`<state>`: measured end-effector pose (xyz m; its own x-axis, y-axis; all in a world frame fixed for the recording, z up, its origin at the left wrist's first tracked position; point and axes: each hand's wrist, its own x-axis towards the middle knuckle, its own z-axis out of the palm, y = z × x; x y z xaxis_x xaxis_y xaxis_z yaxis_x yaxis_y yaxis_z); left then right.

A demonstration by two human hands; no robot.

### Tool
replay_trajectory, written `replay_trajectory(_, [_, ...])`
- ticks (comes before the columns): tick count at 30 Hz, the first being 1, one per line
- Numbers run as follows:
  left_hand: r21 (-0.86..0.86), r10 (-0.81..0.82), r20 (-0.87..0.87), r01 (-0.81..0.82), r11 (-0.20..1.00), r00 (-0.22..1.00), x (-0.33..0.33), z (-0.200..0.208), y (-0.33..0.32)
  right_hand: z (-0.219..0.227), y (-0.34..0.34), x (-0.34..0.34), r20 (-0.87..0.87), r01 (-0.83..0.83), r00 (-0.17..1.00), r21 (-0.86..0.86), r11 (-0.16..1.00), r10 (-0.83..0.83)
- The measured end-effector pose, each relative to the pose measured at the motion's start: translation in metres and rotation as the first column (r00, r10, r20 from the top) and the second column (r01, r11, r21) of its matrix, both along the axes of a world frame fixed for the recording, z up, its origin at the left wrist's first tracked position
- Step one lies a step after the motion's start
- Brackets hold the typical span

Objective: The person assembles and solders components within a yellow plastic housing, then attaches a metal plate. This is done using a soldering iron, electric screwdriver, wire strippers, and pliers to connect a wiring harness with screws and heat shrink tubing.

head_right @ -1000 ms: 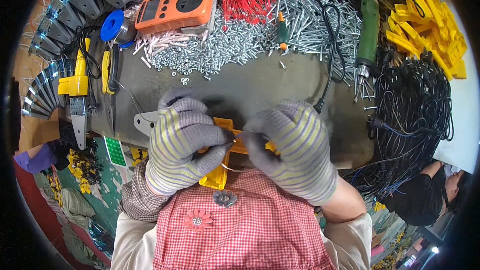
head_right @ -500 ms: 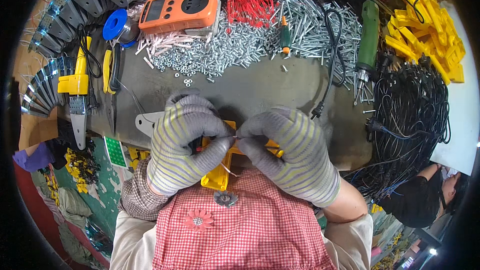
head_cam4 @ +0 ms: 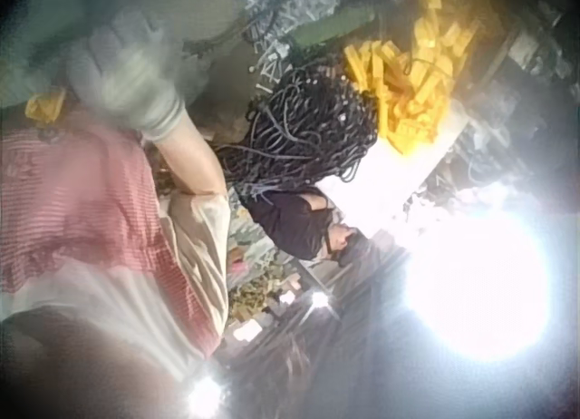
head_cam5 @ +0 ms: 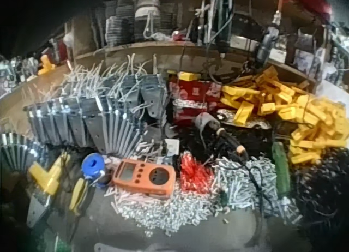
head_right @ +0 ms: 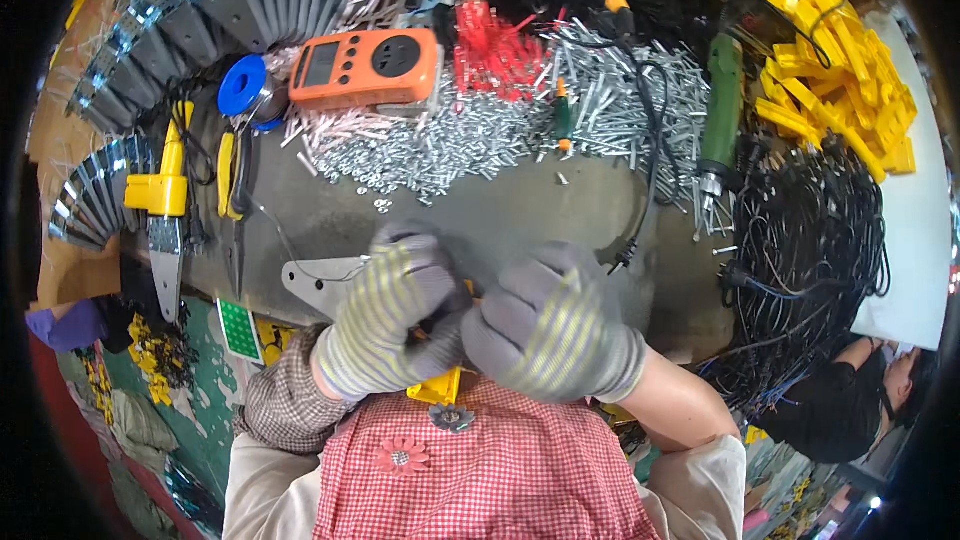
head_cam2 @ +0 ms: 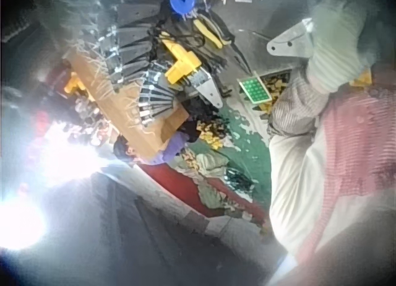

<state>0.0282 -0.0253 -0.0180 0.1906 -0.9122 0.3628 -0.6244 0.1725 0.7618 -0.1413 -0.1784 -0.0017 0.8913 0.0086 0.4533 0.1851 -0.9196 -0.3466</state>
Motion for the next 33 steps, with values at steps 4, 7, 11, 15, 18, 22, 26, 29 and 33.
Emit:
replay_trajectory(4, [-0.072,0.041,-0.023,-0.042,0.997,0.999,-0.002,-0.004,-0.004,0.014,-0.013,0.007,-0.245,0.068,0.969,0.302,0.951,0.009])
replay_trajectory(7, [0.015,0.077,0.012,-0.077,0.997,0.997,0.0,0.008,0.013,0.023,-0.077,0.005,-0.383,0.699,0.715,0.369,0.612,-0.585])
replay_trajectory(11, [0.089,0.315,0.01,-0.315,0.945,0.949,0.023,0.014,0.046,0.013,-0.192,0.048,0.093,0.719,0.687,0.063,0.693,-0.721])
replay_trajectory(15, [0.176,0.407,0.326,-0.478,0.861,0.853,0.047,0.009,0.075,-0.02,-0.244,0.095,-0.042,0.338,0.928,0.514,0.789,-0.37])
replay_trajectory(18, [0.132,0.335,0.544,-0.473,0.871,0.769,0.044,0.012,0.071,-0.022,-0.253,0.116,-0.047,0.122,0.985,0.863,0.49,-0.163])
replay_trajectory(22, [-0.046,0.417,0.476,-0.451,0.891,0.775,0.04,0.003,0.067,-0.003,-0.225,0.104,0.274,-0.062,0.953,0.601,0.797,-0.132])
replay_trajectory(26, [-0.109,0.408,0.154,-0.395,0.912,0.9,0.023,0.001,0.075,0.034,-0.177,0.053,0.541,0.438,0.807,-0.281,0.854,-0.236])
replay_trajectory(29, [-0.111,0.241,0.099,-0.23,0.967,0.966,0.008,0.014,0.044,0.017,-0.155,0.012,0.591,0.625,0.656,-0.078,0.777,-0.468])
replay_trajectory(33, [0.036,0.168,0.059,-0.17,0.985,0.984,-0.002,0.005,0.034,0.013,-0.094,0.013,0.002,-0.059,0.833,0.995,-0.085,-0.553])
